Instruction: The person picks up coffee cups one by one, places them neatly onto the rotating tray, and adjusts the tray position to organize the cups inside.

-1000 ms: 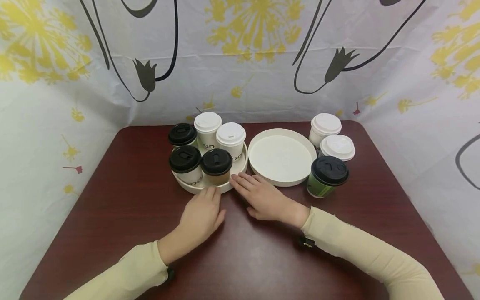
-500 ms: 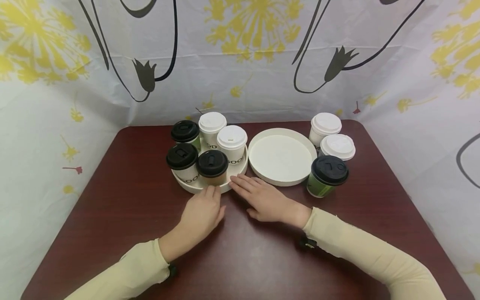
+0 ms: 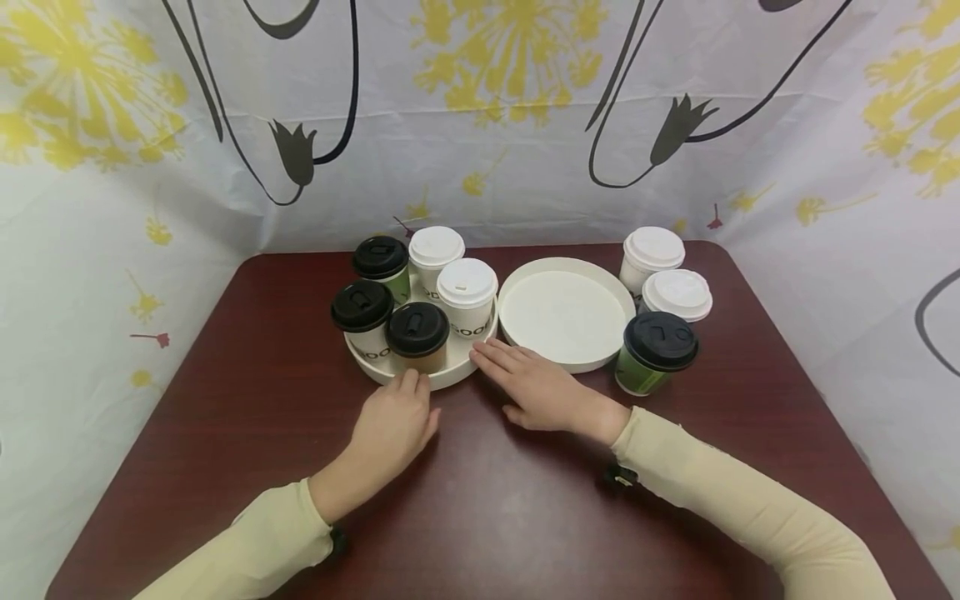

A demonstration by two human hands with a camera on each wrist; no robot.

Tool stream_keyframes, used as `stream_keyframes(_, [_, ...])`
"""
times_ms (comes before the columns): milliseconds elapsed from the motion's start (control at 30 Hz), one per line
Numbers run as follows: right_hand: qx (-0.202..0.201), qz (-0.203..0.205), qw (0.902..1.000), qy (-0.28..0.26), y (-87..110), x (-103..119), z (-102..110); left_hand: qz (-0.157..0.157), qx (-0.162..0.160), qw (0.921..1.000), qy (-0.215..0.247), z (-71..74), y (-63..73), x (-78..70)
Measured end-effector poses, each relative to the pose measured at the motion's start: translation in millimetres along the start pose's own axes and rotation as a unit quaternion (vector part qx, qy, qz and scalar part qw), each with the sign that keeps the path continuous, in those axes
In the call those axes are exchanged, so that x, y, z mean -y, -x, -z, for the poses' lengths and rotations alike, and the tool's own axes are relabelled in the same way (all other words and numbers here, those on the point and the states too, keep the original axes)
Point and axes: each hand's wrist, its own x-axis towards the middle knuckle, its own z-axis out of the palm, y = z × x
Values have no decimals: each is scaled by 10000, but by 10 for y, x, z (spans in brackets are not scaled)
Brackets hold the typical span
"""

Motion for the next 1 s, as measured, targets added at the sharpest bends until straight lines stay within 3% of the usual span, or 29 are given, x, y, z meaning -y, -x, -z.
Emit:
stream_keyframes(200, [11,6,10000,78,-4,14,-3,-28,-17,10000,-36,-8,3,23])
stream_keyframes(500, [-154,32,9998,86,23,6,-10,95,334,9989,302,126,-72,-38])
stream_keyframes(833, [-539,-190,9984,-25,165,-65,182,-824,522,9923,756,117,-294,-288])
stream_keyframes(1000, [-697,-311,9971,-1,259,-102,307,-1109,507,9889,848,108,-417,-370])
